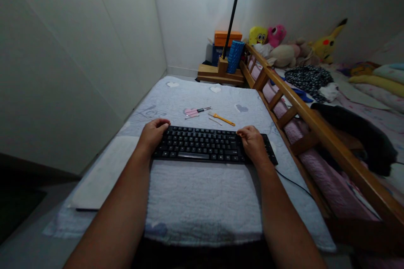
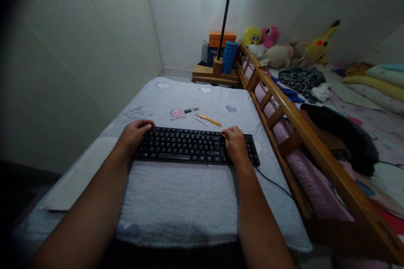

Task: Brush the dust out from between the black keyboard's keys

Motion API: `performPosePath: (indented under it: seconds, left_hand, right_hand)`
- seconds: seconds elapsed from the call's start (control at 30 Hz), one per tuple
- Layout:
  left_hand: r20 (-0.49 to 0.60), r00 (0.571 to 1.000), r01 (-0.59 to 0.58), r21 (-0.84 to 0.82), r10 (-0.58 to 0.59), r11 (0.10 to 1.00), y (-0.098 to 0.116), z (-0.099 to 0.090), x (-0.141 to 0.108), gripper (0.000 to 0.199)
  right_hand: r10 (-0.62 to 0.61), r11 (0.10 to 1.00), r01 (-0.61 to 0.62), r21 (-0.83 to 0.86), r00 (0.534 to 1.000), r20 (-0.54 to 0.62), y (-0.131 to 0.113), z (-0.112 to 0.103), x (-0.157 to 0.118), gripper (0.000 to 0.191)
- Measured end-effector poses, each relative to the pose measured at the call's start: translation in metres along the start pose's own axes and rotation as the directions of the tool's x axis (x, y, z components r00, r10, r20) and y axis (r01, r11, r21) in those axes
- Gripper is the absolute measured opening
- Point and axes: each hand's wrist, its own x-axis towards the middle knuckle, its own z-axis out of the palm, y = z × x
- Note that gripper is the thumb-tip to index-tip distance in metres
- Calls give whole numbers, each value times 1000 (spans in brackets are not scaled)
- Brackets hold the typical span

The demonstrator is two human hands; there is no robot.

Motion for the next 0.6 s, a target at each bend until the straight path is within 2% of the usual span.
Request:
performPosePath:
  seconds: [0.13,0.37,0.5,0.6]
  left_hand:
    - [3,1000,3,-3,-3,1000,2,0,0,29]
    - [-1,1000,1,23,-1,1000,4,0,-1,27]
    - [-3,1000,-5,24,5,1000,3,0,-1,28]
    - [1,1000,-3,23,3,1000,1,0,0,28]
  right_hand:
    - [20,996,-20,-84,1000,0,10,-5,0,29]
    - [105,976,-117,-182,992,-71,29,-16,-5,32]
    - [144,975,-159,-155,984,-103,28,-21,-4,30]
    - [82,994,-88,-67,993,-87,17,-19,-2,28]
